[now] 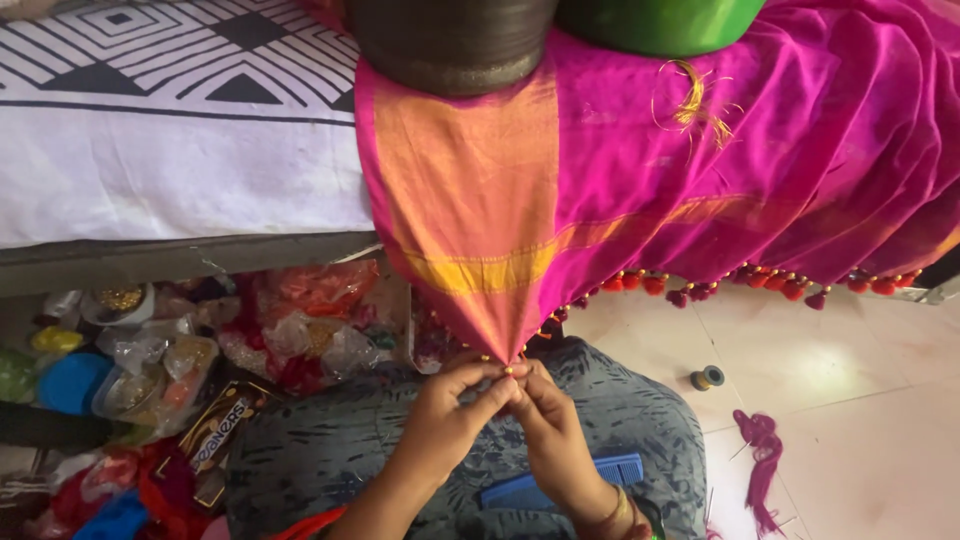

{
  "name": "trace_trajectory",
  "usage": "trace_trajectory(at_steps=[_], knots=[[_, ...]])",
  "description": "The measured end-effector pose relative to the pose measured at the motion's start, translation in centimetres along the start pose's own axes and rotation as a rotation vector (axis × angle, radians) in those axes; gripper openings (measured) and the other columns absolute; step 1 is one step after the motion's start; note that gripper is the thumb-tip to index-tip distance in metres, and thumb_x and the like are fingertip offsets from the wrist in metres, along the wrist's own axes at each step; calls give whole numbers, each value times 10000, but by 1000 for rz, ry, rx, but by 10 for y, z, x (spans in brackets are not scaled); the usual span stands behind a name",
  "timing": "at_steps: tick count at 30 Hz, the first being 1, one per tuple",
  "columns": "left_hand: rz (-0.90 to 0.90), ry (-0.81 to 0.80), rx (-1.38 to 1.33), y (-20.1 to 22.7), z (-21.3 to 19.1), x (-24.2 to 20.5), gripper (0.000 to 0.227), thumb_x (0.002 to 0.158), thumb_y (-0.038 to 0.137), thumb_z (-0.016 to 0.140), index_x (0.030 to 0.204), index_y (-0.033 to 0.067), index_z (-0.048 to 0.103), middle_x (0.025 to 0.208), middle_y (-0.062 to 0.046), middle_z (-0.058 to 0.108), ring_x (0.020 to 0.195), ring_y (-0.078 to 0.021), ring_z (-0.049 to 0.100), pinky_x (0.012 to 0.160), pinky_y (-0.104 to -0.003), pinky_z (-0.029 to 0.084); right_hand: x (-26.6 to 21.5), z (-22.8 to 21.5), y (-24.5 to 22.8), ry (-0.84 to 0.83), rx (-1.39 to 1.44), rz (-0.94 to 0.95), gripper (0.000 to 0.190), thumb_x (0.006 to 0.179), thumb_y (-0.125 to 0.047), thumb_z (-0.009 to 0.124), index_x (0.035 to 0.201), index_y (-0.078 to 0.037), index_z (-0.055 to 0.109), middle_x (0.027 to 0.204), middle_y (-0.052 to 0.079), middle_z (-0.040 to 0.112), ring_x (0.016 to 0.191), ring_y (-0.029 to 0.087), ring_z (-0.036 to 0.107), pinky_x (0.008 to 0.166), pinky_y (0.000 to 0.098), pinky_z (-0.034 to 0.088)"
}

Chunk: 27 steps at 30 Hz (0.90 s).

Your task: The person is decorating the edge of a pink and orange garment by attaching small red tassels and gold beads using a needle, thread, and scissors.

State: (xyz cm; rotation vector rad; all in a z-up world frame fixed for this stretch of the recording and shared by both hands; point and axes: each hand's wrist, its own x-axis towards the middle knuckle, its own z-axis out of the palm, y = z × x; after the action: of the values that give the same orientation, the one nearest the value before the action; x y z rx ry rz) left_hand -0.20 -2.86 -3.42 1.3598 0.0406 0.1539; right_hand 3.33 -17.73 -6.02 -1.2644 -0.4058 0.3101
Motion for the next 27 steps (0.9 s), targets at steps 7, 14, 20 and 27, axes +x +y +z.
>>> trace_trajectory(at_steps=[7, 14, 20, 27], knots=[[-99, 101, -249, -41, 6, 1, 206, 937, 137, 691, 1060, -13, 759, 1028, -62, 769, 957, -120, 704, 896, -269, 558, 2, -7, -21, 39, -213, -92, 275, 929, -127, 678, 1166, -14, 598, 1183, 30, 604, 1099, 118, 621, 955, 288, 534], [415, 215, 459, -31, 5, -7, 176, 858, 128, 783, 996, 21, 763, 1041, -74, 757, 1021, -212, 718, 887, -328, 547, 15, -4, -17, 15, -6, 31, 128, 955, -67, 682, 1004, 51, 677, 1160, 51, 535, 1038, 142, 582, 873, 304, 503], [444, 246, 462, 2, -9, -1, 168, 896, 155, 747, 1001, 24, 755, 1037, -85, 738, 1002, -209, 710, 891, -322, 538, 11, -5, 2, 47, -6, 3, 169, 981, -76, 625, 937, 64, 709, 1152, 63, 567, 961, 161, 607, 847, 300, 530], [-155, 94, -45, -4, 1, 12, 218, 932, 176, 688, 1022, 4, 787, 986, -24, 781, 924, -119, 706, 827, -260, 544, 4, -15, 17, 33, -322, -160, 190, 961, -74, 652, 1104, 44, 694, 1235, 81, 613, 969, 164, 649, 824, 304, 561]])
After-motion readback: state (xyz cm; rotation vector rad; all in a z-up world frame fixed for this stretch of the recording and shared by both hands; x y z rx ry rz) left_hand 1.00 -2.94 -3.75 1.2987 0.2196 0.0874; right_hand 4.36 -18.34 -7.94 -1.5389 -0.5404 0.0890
